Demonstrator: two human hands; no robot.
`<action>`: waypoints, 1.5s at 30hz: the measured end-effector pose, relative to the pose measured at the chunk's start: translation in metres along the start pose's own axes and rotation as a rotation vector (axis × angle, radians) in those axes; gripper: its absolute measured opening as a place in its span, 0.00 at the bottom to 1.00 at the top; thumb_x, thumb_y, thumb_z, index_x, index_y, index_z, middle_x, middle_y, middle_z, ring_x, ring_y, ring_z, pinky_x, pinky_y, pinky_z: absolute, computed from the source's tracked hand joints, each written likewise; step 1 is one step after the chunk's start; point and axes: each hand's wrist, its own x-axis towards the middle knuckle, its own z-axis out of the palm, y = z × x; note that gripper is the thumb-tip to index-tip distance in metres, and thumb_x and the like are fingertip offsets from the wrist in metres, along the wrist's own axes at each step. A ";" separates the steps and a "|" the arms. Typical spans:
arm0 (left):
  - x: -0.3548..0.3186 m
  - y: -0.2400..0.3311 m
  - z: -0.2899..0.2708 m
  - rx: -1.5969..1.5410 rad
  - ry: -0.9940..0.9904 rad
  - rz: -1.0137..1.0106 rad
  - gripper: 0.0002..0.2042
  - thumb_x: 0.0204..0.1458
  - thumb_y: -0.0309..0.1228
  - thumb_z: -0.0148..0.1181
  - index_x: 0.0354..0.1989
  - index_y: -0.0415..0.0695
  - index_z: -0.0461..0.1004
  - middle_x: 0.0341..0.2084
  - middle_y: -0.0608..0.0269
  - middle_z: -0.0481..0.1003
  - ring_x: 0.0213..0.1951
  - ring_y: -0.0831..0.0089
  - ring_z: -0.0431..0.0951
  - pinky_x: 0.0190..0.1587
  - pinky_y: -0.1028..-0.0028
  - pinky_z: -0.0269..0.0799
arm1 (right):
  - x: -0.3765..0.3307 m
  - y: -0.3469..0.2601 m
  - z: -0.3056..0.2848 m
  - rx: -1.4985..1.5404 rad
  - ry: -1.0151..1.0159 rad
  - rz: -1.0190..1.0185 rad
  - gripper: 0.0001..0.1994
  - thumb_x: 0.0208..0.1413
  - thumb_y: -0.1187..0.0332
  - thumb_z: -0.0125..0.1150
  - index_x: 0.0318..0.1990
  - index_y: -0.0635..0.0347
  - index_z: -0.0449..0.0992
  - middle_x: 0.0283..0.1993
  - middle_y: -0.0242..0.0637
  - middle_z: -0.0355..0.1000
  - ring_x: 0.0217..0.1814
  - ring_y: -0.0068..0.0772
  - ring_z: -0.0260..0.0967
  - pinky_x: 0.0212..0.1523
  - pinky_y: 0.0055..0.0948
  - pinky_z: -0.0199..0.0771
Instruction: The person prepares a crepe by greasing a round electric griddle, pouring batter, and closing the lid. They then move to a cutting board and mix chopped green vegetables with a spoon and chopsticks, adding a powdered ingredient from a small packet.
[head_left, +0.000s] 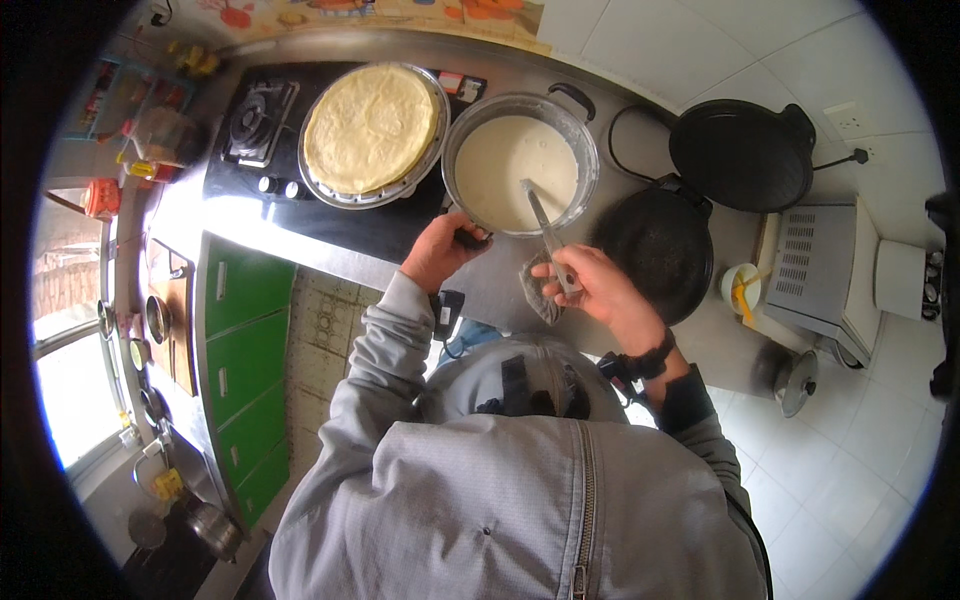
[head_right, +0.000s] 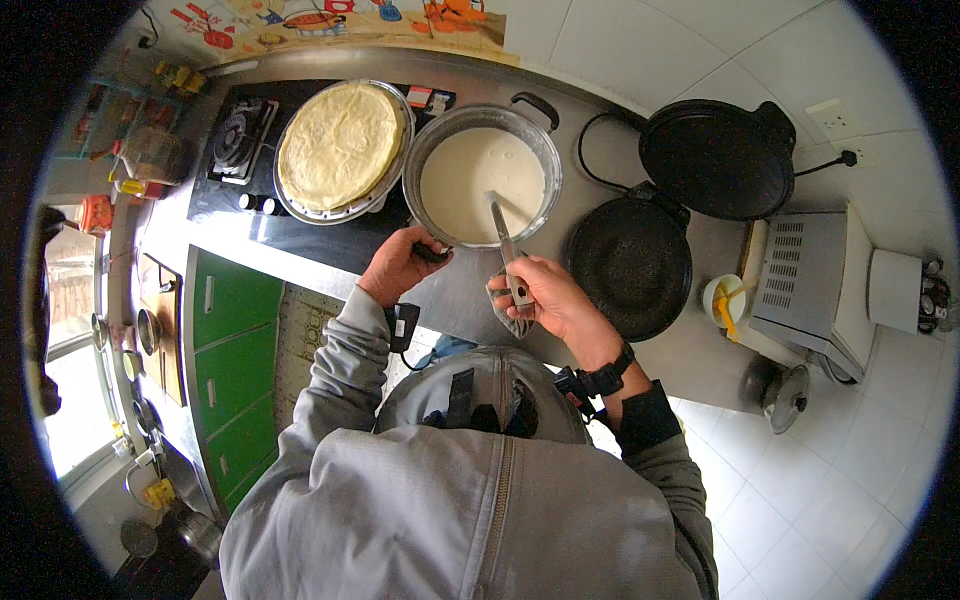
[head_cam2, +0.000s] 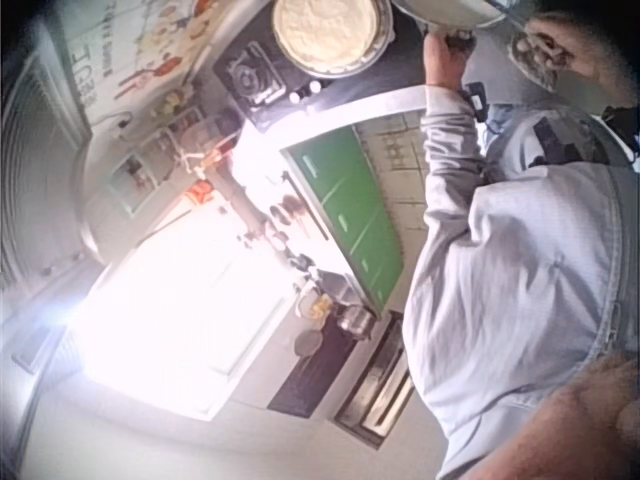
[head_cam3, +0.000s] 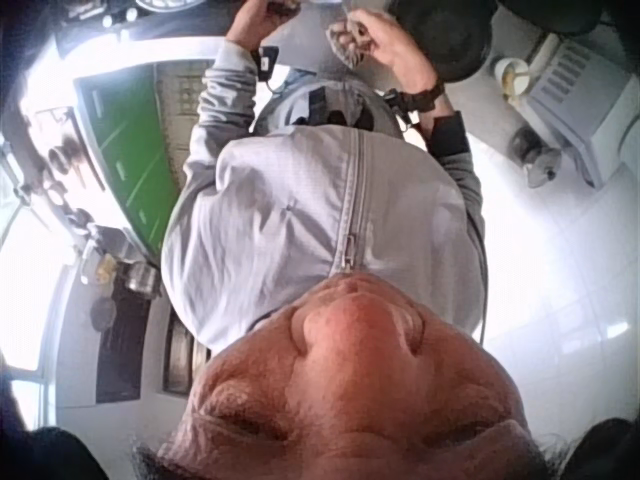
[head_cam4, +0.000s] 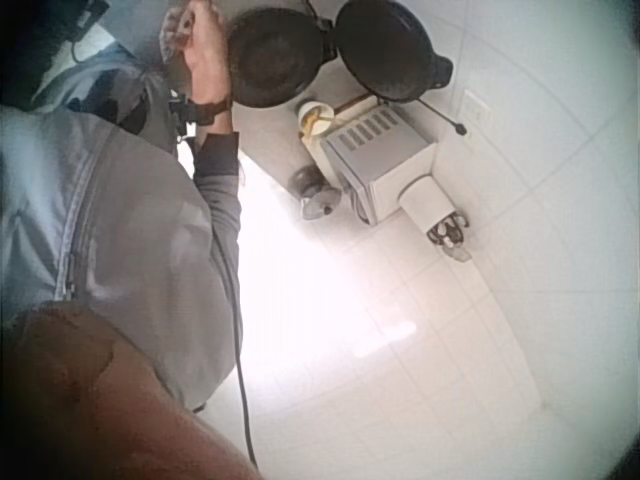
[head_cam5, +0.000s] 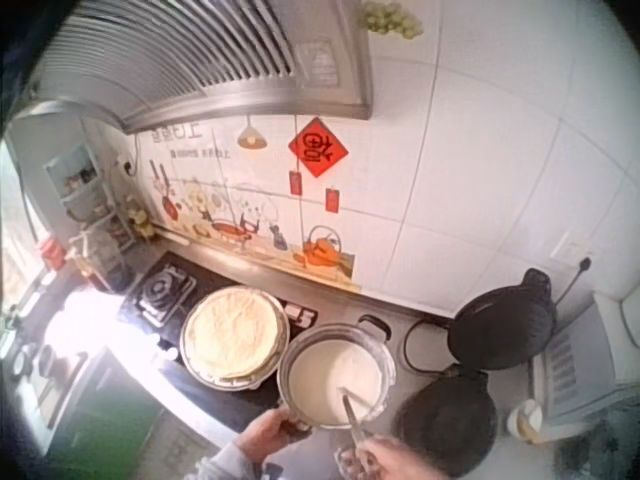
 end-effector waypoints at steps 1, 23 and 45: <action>-0.001 -0.003 0.000 0.038 -0.026 0.042 0.04 0.62 0.20 0.55 0.34 0.36 0.75 0.30 0.58 0.76 0.36 0.66 0.78 0.56 0.55 0.84 | 0.001 0.000 0.000 -0.012 0.049 0.021 0.08 0.69 0.62 0.63 0.44 0.56 0.78 0.31 0.27 0.74 0.31 0.24 0.80 0.27 0.25 0.80; -0.047 -0.038 0.021 0.073 0.162 0.178 0.05 0.58 0.18 0.52 0.33 0.36 0.75 0.31 0.59 0.74 0.34 0.66 0.77 0.49 0.58 0.87 | -0.070 -0.024 -0.048 -1.638 0.567 -0.824 0.26 0.71 0.68 0.58 0.76 0.54 0.68 0.39 0.57 0.82 0.37 0.63 0.81 0.38 0.54 0.82; -0.071 -0.045 0.036 0.253 0.257 0.210 0.06 0.56 0.23 0.56 0.35 0.36 0.79 0.25 0.58 0.77 0.27 0.68 0.79 0.37 0.68 0.82 | -0.109 -0.076 -0.032 -1.210 0.030 0.008 0.17 0.64 0.68 0.59 0.55 0.70 0.79 0.26 0.41 0.76 0.21 0.36 0.73 0.24 0.39 0.72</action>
